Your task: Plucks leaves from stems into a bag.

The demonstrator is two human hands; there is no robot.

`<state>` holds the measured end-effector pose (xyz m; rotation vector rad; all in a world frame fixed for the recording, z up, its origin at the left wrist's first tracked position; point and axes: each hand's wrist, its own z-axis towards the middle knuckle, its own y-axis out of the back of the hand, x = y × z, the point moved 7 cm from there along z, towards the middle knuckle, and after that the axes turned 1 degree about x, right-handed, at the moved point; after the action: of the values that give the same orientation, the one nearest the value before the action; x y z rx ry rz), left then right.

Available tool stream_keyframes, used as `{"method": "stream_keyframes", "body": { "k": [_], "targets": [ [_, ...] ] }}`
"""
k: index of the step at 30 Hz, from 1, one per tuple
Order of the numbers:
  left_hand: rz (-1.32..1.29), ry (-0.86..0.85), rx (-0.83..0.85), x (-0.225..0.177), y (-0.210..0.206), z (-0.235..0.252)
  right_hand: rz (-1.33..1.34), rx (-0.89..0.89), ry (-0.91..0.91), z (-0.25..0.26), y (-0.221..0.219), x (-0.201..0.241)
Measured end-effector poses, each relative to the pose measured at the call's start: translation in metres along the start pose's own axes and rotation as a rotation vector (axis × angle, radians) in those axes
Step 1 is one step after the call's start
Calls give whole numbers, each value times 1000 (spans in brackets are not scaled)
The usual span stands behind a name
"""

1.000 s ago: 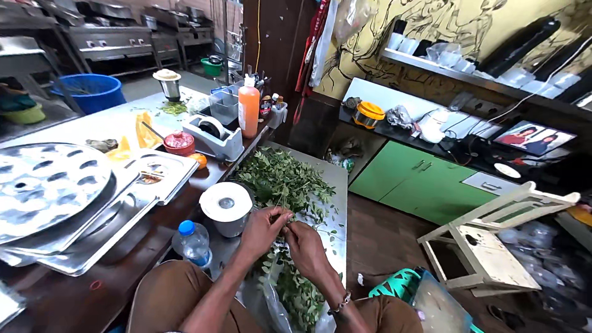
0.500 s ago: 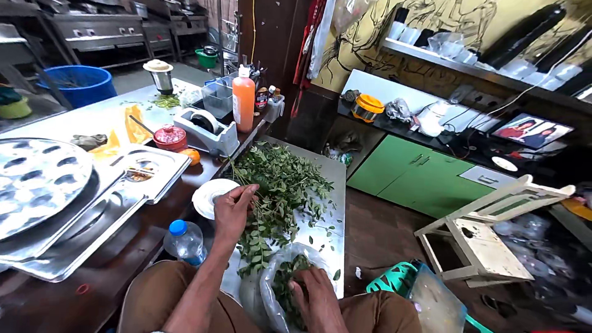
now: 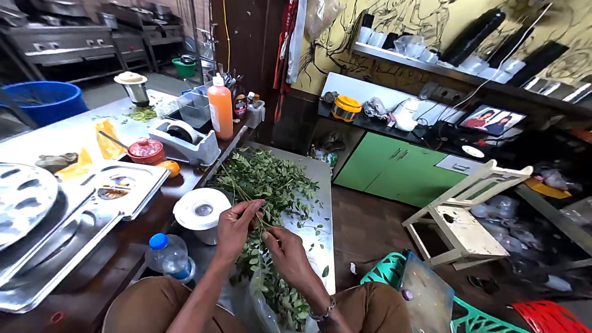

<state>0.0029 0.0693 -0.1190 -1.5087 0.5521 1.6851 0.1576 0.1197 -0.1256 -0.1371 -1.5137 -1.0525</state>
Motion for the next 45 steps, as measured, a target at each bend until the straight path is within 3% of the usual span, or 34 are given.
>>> {"method": "stream_keyframes", "body": {
  "k": [4,7,12,16,20,26,31,34,38,43,45],
  "targets": [
    [-32,47,-1,6,1,1,12,4,30,-2,-6,1],
    [21,46,-125,1,12,3,-110,44,74,-25,-7,1],
    [-1,-70,-345,-27,67,28,-270,25,43,-94,-8,-29],
    [25,-133,-289,-31,55,20,-416,-67,-44,-107,8,-60],
    [23,-81,-212,-19,19,0,-75,-156,-29,-79,34,-41],
    [-97,-118,-136,-8,-3,-8,581,7,-162,-27,10,-1],
    [-132,-23,-14,4,-18,-14,704,-13,-115,6,-6,3],
    [-145,31,-3,9,-25,-16,601,-60,-59,4,-10,0],
    [-62,-105,-75,-2,-13,-14,347,-19,31,-25,-12,-3],
    [-62,-112,-291,-21,42,9,18,52,132,-89,-15,-20],
    [-118,-114,-377,-26,62,16,-162,18,94,-104,-12,-40]
  ]
}}
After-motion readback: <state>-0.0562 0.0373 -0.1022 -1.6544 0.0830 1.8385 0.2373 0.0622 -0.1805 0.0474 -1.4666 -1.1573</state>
